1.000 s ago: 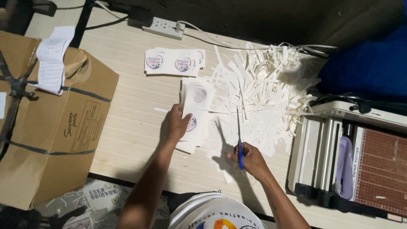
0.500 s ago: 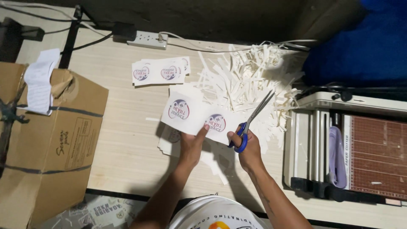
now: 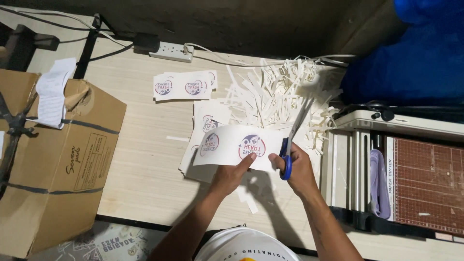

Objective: The person uses blue-handled scissors to cut a sheet of white paper printed with circular logos into smaller pieces. The person holds the paper with the left hand and cuts with the right hand, repeatedly trimming the edges and separating the printed sections on a light-colored wooden table.

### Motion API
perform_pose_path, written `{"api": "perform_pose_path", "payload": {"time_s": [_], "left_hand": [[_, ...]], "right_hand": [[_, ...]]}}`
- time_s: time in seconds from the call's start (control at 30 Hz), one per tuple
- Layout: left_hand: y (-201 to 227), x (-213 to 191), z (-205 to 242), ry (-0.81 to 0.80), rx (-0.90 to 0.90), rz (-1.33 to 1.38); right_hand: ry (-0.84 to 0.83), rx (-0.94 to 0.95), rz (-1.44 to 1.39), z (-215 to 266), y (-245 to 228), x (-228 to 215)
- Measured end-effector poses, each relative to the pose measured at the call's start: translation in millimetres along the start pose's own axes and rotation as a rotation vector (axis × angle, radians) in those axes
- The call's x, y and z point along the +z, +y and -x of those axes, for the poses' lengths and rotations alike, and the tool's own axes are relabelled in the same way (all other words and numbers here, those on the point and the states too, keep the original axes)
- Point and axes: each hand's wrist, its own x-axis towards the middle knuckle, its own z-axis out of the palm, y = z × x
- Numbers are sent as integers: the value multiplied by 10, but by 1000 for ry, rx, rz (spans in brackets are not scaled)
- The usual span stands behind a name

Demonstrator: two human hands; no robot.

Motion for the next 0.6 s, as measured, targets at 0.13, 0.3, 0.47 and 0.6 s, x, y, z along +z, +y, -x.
{"api": "perform_pose_path", "payload": {"time_s": [0.13, 0.3, 0.47, 0.6], "left_hand": [[-74, -39, -172, 70, -112, -133], [292, -48, -211, 309, 218, -105], [424, 37, -230, 347, 383, -54], [448, 90, -207, 323, 383, -91]], "right_hand": [[-93, -2, -132, -1, 242, -87], [-280, 12, -112, 261, 474, 1], [-336, 129, 25, 447, 224, 167], [-312, 141, 83, 447, 78, 216]]}}
